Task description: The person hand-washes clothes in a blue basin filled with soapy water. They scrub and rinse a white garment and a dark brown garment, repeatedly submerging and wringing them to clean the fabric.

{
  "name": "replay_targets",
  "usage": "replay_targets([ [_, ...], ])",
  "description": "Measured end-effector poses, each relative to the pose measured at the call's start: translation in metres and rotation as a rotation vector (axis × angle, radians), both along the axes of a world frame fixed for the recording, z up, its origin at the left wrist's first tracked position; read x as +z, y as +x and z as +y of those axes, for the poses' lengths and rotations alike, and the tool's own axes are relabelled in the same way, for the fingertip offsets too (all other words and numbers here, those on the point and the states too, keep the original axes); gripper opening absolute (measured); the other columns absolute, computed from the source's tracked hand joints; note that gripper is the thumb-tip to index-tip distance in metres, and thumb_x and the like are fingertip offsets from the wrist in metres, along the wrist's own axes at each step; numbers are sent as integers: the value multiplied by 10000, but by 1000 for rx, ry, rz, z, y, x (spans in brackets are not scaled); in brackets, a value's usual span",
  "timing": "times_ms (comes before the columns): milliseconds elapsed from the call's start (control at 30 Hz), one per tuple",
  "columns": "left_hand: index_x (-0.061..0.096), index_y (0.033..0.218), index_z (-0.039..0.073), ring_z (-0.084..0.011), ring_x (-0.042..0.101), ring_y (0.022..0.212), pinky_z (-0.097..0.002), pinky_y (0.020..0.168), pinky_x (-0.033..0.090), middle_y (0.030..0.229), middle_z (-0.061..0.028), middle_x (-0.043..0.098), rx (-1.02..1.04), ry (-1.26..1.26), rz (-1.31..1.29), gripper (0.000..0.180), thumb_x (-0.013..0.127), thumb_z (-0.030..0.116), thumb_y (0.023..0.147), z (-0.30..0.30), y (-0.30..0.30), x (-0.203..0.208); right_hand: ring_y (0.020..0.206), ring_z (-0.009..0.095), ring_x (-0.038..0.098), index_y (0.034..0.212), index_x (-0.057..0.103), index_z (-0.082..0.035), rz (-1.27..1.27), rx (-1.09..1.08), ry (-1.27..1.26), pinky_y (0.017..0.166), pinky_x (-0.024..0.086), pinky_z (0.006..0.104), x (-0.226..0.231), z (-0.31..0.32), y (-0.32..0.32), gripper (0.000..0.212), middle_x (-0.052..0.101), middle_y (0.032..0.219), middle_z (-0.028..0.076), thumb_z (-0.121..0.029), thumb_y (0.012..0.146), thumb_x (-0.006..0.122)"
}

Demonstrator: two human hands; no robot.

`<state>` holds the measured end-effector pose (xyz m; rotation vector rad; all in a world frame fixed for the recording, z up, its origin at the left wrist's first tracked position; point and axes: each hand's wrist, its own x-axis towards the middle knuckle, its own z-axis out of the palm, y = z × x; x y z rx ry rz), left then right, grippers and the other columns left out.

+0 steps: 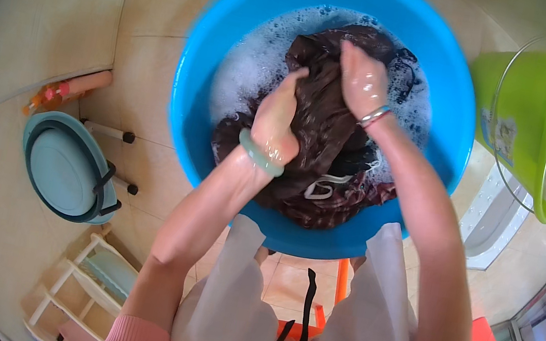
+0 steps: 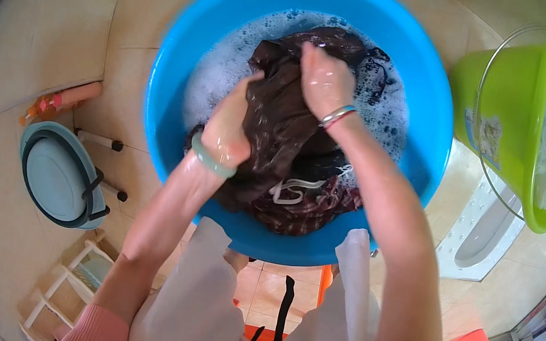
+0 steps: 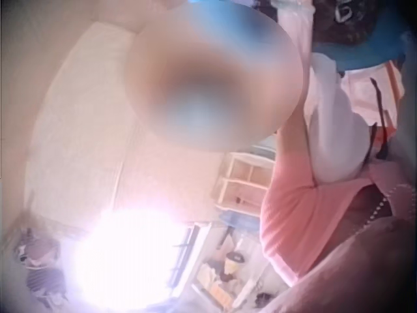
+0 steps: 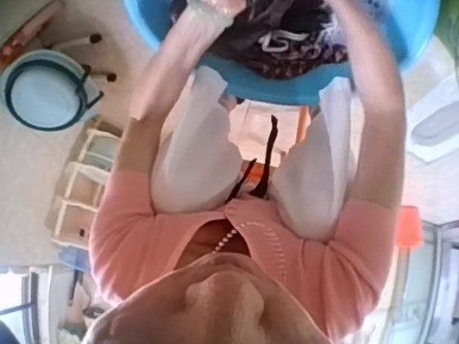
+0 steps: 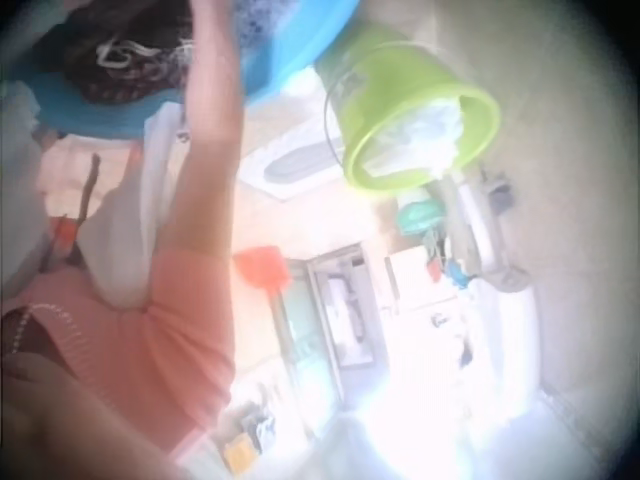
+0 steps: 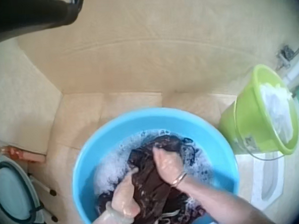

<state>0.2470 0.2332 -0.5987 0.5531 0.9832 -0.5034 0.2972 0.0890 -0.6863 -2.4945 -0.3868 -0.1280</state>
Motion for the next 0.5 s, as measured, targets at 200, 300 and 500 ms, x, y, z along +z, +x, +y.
replay_targets([
  [200, 414, 1378, 37, -237, 487, 1232, -381, 1082, 335, 1335, -100, 529, 23, 374, -312, 678, 482, 563, 956, 77, 18, 0, 988, 226, 614, 1227, 563, 50, 810, -194, 1012, 832, 497, 326, 40, -49, 10, 623, 638, 1116, 150, -450, 875, 678],
  [300, 446, 1375, 32, -200, 475, 1234, -336, 1060, 333, 1365, -92, 509, -290, 560, -374, 681, 560, 535, 931, 59, -23, 11, 1159, 268, 572, 1304, 507, 64, 762, -180, 520, 994, 446, 345, 33, -51, -31, 768, 604, 1229, 212, -472, 807, 744],
  [500, 648, 1111, -40, -170, 614, 1000, -300, 915, 467, 1070, -77, 683, -442, 836, -571, 405, 654, 322, 931, 40, -40, -12, 830, 145, 575, 950, 603, -12, 620, -171, 632, 761, 472, 289, 34, -44, -62, 329, 630, 928, 53, -295, 854, 742],
])
